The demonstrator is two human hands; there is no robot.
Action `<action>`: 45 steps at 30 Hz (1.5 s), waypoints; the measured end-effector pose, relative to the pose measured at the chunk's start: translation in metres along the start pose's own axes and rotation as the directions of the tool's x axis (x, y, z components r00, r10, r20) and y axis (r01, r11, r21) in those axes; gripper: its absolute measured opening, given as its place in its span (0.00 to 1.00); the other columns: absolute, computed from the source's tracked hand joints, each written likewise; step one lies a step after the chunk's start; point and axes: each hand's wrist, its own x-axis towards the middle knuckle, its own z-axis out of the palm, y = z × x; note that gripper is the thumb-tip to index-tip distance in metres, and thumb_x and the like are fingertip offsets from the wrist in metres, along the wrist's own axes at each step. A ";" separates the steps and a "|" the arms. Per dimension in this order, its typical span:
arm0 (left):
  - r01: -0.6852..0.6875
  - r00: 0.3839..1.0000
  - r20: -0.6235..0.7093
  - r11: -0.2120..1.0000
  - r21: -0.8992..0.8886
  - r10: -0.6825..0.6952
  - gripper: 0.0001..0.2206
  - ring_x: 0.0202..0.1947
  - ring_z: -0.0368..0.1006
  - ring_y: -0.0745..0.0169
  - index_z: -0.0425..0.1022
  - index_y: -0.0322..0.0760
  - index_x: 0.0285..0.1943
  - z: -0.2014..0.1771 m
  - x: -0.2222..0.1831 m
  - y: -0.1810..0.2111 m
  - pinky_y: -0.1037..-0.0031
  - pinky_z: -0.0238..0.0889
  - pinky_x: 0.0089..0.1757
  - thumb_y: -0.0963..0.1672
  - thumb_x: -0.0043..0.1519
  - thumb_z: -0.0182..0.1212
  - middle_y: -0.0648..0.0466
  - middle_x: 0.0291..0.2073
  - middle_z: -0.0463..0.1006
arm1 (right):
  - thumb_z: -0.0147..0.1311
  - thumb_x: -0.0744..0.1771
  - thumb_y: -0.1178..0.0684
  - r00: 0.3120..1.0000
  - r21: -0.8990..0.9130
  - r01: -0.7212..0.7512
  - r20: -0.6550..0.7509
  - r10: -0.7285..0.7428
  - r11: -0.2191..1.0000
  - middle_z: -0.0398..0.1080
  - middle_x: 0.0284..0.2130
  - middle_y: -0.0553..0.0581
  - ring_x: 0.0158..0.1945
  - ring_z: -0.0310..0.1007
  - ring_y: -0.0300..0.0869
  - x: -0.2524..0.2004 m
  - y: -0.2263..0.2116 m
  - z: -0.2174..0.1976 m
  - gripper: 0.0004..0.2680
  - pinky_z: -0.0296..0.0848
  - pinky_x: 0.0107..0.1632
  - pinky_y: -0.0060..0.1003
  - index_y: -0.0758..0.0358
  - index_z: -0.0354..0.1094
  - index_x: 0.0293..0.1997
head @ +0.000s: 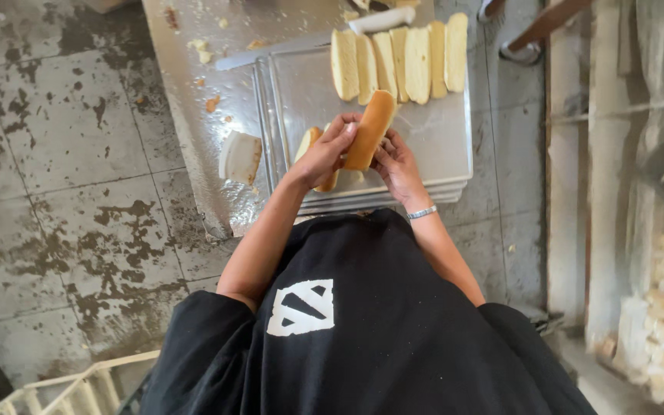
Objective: The person picks up individual bread rolls from a large pile and arranges them side-by-side on a metal tray.
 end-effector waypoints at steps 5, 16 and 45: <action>-0.206 0.978 0.012 0.960 0.190 0.208 0.24 0.55 0.71 0.61 0.63 0.33 0.68 -0.020 -0.002 0.025 0.69 0.69 0.52 0.43 0.67 0.69 0.49 0.56 0.74 | 0.55 0.71 0.55 0.993 -0.187 0.077 -0.078 -0.093 0.979 0.72 0.46 0.60 0.46 0.73 0.43 0.027 -0.001 0.014 0.14 0.74 0.47 0.39 0.69 0.60 0.62; -0.368 0.812 -0.388 0.898 0.239 0.436 0.40 0.59 0.74 0.51 0.47 0.41 0.75 -0.004 -0.001 0.022 0.63 0.76 0.53 0.39 0.58 0.72 0.40 0.60 0.72 | 0.57 0.70 0.49 0.977 -0.093 -0.176 0.106 0.185 0.980 0.71 0.54 0.57 0.56 0.73 0.44 0.070 -0.011 0.044 0.17 0.76 0.58 0.40 0.66 0.63 0.64; 0.144 0.723 -0.451 0.525 0.839 0.523 0.21 0.45 0.74 0.46 0.72 0.34 0.54 -0.094 0.029 -0.016 0.62 0.68 0.46 0.44 0.56 0.74 0.45 0.44 0.75 | 0.41 0.73 0.29 0.799 -0.792 0.581 0.599 -0.055 -0.188 0.31 0.80 0.61 0.82 0.26 0.57 0.158 0.001 0.007 0.27 0.31 0.80 0.63 0.40 0.37 0.82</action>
